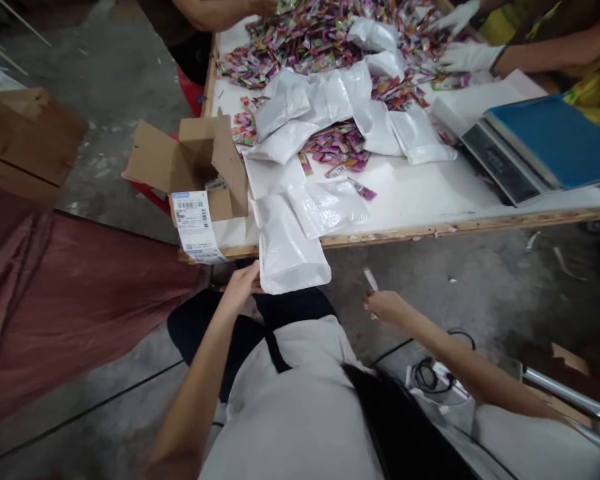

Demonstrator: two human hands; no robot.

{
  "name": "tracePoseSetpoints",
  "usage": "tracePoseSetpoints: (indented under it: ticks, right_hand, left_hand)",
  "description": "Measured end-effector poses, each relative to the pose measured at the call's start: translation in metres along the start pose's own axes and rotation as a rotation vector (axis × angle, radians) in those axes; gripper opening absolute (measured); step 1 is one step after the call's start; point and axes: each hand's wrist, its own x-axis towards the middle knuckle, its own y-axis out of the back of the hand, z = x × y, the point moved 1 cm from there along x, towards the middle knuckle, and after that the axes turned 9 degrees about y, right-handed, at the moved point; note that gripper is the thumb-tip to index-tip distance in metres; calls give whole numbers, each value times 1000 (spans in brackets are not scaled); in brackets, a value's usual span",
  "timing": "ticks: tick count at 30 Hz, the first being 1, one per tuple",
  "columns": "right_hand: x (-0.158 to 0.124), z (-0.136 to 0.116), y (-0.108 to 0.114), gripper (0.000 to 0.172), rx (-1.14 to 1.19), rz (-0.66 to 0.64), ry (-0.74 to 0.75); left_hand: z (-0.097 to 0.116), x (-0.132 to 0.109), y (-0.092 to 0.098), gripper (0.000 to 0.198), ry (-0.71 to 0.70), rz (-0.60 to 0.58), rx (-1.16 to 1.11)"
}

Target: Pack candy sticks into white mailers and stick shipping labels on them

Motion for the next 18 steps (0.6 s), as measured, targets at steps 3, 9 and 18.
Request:
tracePoseSetpoints:
  ticks: [3,9,18]
  right_hand:
    - [3,12,12,16,-53,269,-103]
    - [78,-22,69,53,-147,645,435]
    - [91,-21,49,40,103,640,623]
  left_hand:
    - [6,-3,17,49,-338,247,253]
    - [22,15,8,35,-1032,-65,949]
    - [6,16,23,26,-939,-248,791]
